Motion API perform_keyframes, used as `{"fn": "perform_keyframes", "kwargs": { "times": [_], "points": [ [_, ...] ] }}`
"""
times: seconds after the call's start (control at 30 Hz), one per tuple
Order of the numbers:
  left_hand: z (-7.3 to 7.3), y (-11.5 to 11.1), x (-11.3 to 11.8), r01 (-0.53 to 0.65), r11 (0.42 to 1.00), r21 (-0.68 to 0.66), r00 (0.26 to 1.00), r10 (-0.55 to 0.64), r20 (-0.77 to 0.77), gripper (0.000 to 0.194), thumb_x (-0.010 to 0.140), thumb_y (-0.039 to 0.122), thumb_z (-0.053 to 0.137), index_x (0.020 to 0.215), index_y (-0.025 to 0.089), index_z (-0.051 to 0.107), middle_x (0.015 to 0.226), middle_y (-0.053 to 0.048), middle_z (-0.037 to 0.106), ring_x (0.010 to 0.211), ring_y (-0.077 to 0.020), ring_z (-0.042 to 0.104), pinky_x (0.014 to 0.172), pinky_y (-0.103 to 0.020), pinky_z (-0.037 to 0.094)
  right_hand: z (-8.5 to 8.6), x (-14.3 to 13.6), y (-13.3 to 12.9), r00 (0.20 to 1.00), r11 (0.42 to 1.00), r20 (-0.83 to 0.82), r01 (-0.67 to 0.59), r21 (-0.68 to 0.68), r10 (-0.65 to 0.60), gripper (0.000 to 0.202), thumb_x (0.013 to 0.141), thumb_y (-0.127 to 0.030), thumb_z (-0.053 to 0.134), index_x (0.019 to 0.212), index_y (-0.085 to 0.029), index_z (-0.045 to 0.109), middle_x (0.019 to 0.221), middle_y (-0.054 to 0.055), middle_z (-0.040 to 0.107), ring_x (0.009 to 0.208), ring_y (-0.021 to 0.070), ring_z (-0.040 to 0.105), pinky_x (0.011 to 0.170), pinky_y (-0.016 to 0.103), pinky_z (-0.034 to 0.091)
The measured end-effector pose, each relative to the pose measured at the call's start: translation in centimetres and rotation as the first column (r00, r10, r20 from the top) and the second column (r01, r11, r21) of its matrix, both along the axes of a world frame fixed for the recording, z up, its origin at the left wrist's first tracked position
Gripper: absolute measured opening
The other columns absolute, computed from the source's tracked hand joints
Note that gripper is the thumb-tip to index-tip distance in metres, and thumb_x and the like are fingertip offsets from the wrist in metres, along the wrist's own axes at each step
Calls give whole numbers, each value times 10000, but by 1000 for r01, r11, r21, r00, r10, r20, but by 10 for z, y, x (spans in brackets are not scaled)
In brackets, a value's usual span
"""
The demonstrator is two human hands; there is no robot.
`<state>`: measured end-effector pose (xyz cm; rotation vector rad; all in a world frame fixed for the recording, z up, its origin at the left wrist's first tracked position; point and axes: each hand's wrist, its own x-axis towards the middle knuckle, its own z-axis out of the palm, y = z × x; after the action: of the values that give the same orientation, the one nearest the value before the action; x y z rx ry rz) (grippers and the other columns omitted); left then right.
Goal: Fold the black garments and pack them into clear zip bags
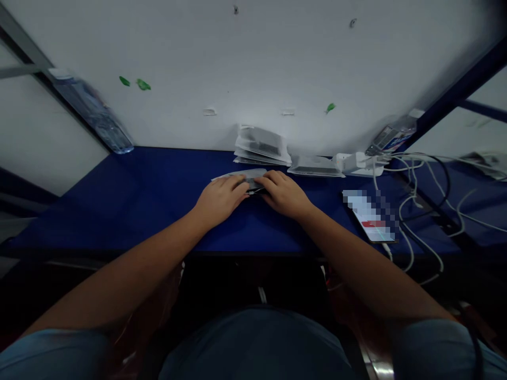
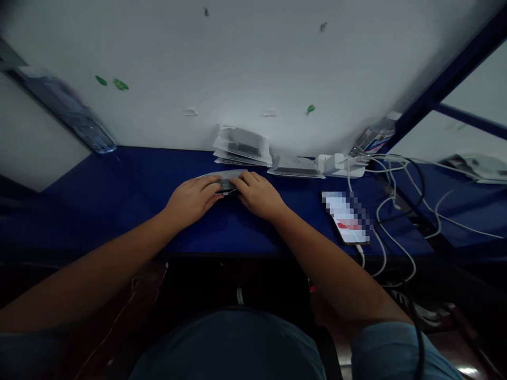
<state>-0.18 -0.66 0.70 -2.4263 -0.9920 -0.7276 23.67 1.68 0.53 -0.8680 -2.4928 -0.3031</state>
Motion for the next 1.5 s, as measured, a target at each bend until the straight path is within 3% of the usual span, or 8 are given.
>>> {"fn": "perform_keyframes", "kwargs": {
  "times": [0.13, 0.37, 0.53, 0.73, 0.83, 1.0, 1.3, 1.5],
  "points": [
    [1, 0, -2, 115, 991, 64, 993, -115, -11, 238, 1036, 240, 480, 1146, 197, 686, 1206, -91, 724, 1094, -232, 693, 946, -389, 542, -6, 1, 4, 999, 999, -39, -13, 52, 15, 288, 1010, -213, 474, 1253, -136, 608, 1137, 149, 663, 1039, 277, 603, 926, 436, 520],
    [-4, 8, -10, 222, 968, 121, 975, -219, -39, 214, 1020, 183, 495, 1039, 192, 708, 1159, -71, 746, 1005, -188, 719, 861, -319, 574, -7, -2, 4, 998, 998, -56, -30, 54, 33, 286, 1003, -197, 482, 1256, -155, 610, 1123, 141, 684, 1025, 268, 630, 918, 445, 533],
    [-3, 12, -14, 194, 968, 160, 981, -188, -49, 220, 1028, 209, 489, 988, 190, 704, 1140, -58, 757, 978, -176, 734, 825, -300, 591, -5, -2, 3, 996, 999, -81, -36, 39, 39, 242, 991, -199, 509, 1203, -184, 625, 1146, 137, 672, 1031, 268, 626, 896, 435, 536],
    [3, 12, -7, 139, 984, 108, 985, -149, 88, 227, 1042, 262, 482, 1071, 154, 680, 1064, -86, 770, 975, -197, 742, 841, -322, 600, -4, -6, 1, 987, 997, -148, -46, 55, 54, 299, 964, -296, 607, 1244, -191, 601, 1231, 140, 650, 1124, 282, 607, 943, 454, 527],
    [4, 12, -5, 123, 990, 64, 986, -130, 108, 243, 1044, 266, 470, 1069, 143, 678, 1029, -88, 774, 945, -210, 748, 830, -341, 604, -7, -8, 2, 991, 996, -132, -13, 90, 25, 182, 999, -242, 529, 1119, -174, 646, 1175, 139, 676, 1080, 267, 613, 941, 442, 524],
    [3, 11, -3, 138, 990, 40, 990, -139, 34, 241, 1043, 271, 479, 1029, 139, 680, 1056, -99, 775, 963, -217, 751, 827, -338, 606, -10, -9, 5, 997, 991, -79, -13, 133, 24, 217, 1004, -174, 477, 928, -169, 680, 1120, 123, 698, 1012, 243, 612, 922, 406, 521],
    [-2, 11, -1, 79, 997, -13, 996, -79, -30, 287, 1056, 283, 432, 1058, 133, 677, 1160, -144, 741, 1062, -240, 724, 851, -360, 603, -8, -11, 4, 992, 996, -98, -71, 60, 76, 173, 972, -166, 504, 958, -179, 676, 1087, 119, 686, 1023, 252, 594, 902, 423, 508],
    [-3, 10, 4, 116, 993, 32, 993, -117, 12, 271, 1045, 273, 450, 1040, 118, 673, 1117, -159, 741, 1015, -258, 730, 809, -379, 609, -5, -16, -2, 975, 992, -181, -124, 27, 127, 168, 1004, -280, 530, 1032, -186, 667, 1081, 117, 693, 1012, 251, 610, 897, 428, 509]
  ]
}}
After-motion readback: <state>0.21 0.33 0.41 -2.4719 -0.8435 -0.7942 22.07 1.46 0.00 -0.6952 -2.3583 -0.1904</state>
